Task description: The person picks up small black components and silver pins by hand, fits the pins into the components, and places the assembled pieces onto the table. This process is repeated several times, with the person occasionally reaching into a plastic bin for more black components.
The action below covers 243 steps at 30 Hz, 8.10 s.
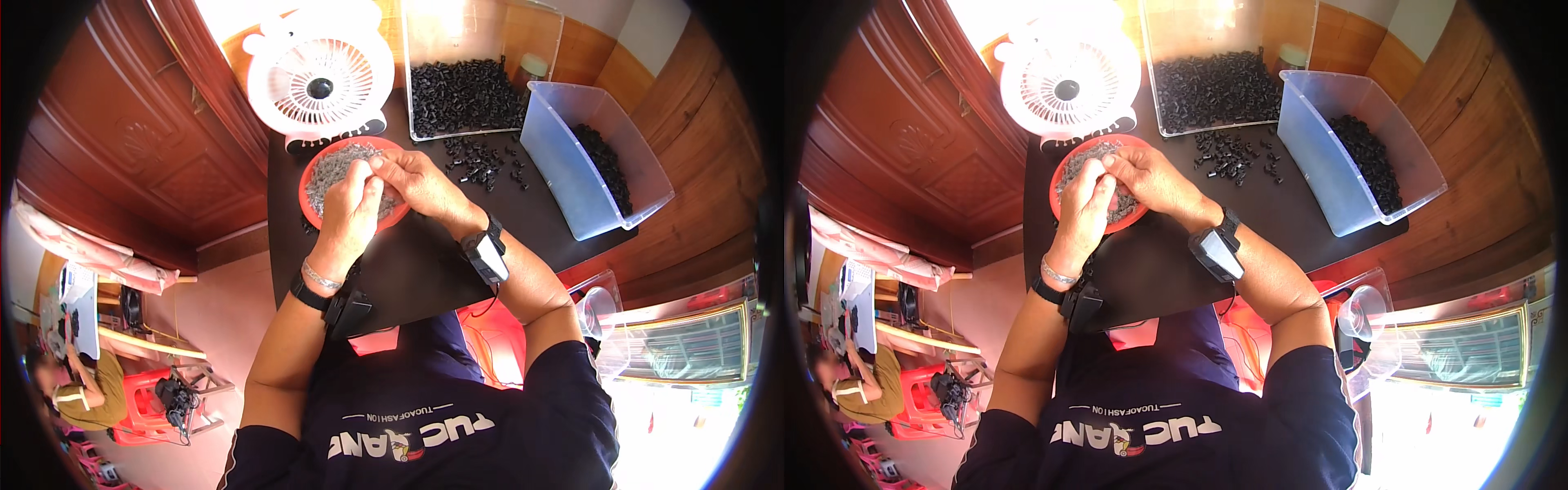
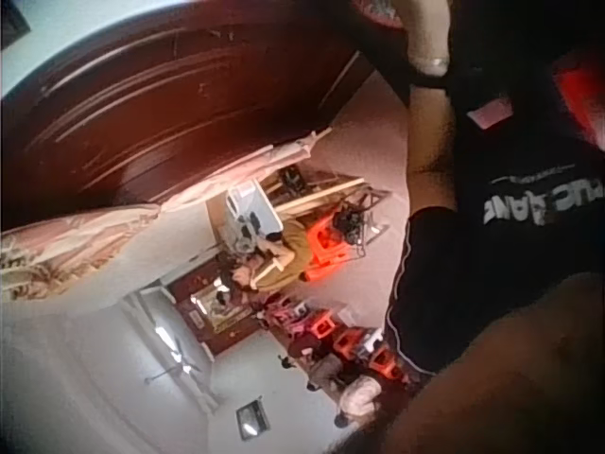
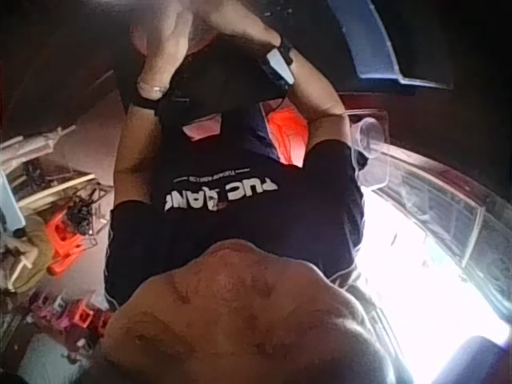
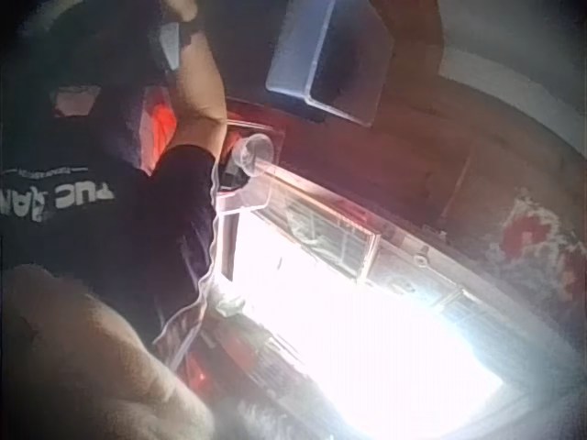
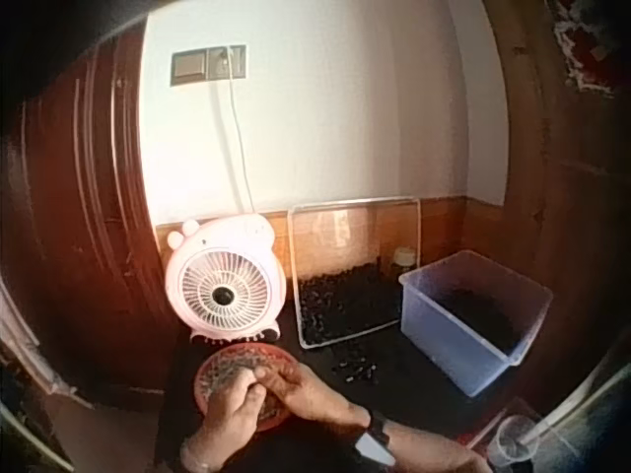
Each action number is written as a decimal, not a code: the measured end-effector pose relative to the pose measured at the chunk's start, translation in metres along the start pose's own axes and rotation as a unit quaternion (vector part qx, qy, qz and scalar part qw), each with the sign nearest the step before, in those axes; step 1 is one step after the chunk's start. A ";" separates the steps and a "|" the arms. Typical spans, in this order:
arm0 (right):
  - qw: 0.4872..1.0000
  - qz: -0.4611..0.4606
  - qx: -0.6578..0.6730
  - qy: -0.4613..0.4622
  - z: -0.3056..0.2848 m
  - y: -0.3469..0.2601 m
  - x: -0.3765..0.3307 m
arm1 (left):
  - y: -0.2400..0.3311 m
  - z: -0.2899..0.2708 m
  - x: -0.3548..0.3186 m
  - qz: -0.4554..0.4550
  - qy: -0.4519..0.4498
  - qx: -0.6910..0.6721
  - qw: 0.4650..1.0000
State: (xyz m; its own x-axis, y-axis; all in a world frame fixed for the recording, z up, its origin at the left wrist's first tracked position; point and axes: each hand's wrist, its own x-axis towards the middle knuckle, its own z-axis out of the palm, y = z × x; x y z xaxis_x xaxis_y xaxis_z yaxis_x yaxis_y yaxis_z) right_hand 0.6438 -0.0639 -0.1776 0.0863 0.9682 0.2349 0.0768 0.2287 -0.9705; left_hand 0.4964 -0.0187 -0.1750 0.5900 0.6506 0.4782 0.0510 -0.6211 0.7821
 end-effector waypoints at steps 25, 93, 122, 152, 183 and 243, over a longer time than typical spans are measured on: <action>0.987 -0.002 -0.156 -0.042 0.003 -0.004 -0.003 | -0.027 -0.027 0.001 -0.127 -0.131 -0.131 0.974; 0.767 0.053 -0.638 0.032 0.021 0.027 -0.091 | -0.063 -0.014 -0.045 -0.167 0.370 -0.330 0.852; 0.839 -0.197 -0.458 -0.217 0.107 0.016 -0.108 | -0.128 -0.056 -0.011 -0.222 0.233 -0.506 0.801; 0.682 -0.127 -0.720 -0.028 -0.101 0.015 -0.053 | -0.022 -0.038 0.017 -0.158 0.023 -0.296 0.942; 0.885 -0.194 -0.415 0.081 -0.005 0.001 0.011 | -0.011 -0.031 0.007 -0.135 -0.042 -0.444 0.885; 0.902 -0.062 -0.394 0.166 -0.044 -0.020 0.006 | -0.016 -0.025 0.005 -0.095 -0.073 -0.357 0.926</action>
State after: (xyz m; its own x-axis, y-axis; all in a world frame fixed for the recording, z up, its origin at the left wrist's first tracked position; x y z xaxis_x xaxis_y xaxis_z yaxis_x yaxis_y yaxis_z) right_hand 0.6859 -0.0671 -0.1541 0.3117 0.8261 0.4695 0.7770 0.0627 -0.6263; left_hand 0.4785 0.0057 -0.1749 0.7305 0.6195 0.2872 -0.3507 -0.0205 0.9363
